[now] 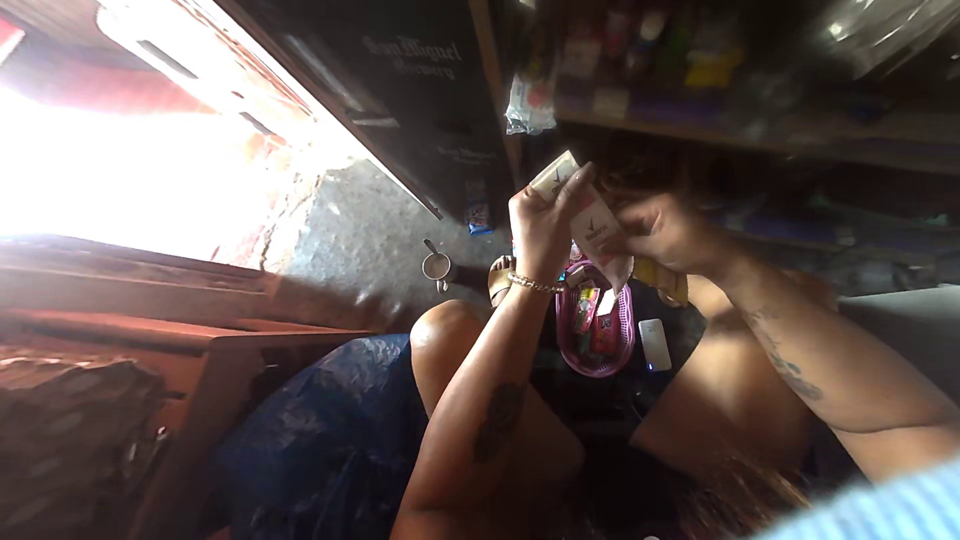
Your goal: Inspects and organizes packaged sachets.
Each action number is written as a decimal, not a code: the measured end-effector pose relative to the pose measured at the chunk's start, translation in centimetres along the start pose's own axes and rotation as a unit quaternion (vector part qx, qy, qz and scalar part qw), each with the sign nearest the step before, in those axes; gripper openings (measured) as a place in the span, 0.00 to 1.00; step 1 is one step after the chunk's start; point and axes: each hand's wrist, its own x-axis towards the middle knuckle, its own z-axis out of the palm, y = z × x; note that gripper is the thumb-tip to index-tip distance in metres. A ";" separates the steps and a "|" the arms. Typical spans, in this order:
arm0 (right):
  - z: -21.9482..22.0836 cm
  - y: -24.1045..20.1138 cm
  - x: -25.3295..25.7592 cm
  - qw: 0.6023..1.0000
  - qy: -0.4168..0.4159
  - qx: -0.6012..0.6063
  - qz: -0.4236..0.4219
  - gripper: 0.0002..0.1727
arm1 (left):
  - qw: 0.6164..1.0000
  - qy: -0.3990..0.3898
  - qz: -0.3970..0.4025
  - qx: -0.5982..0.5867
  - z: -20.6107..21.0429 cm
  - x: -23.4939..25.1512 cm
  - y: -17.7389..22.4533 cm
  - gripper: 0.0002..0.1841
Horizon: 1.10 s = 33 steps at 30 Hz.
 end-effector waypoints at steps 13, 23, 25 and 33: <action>-0.1 -0.1 -0.3 0.998 0.004 -0.054 -0.038 0.05 | 0.993 0.101 0.030 0.060 -1.4 2.0 0.6 0.25; -1.6 0.5 -1.2 0.989 0.149 -0.014 -0.018 0.12 | 0.994 0.025 -0.011 0.110 -3.5 1.5 2.0 0.20; -1.4 0.5 -1.1 0.986 0.163 -0.009 -0.034 0.12 | 0.983 -0.062 -0.037 0.167 -3.3 1.3 1.5 0.20; -1.3 0.4 -0.7 0.982 0.183 -0.010 -0.051 0.11 | 0.944 -0.310 -0.027 0.110 -1.9 0.6 1.0 0.33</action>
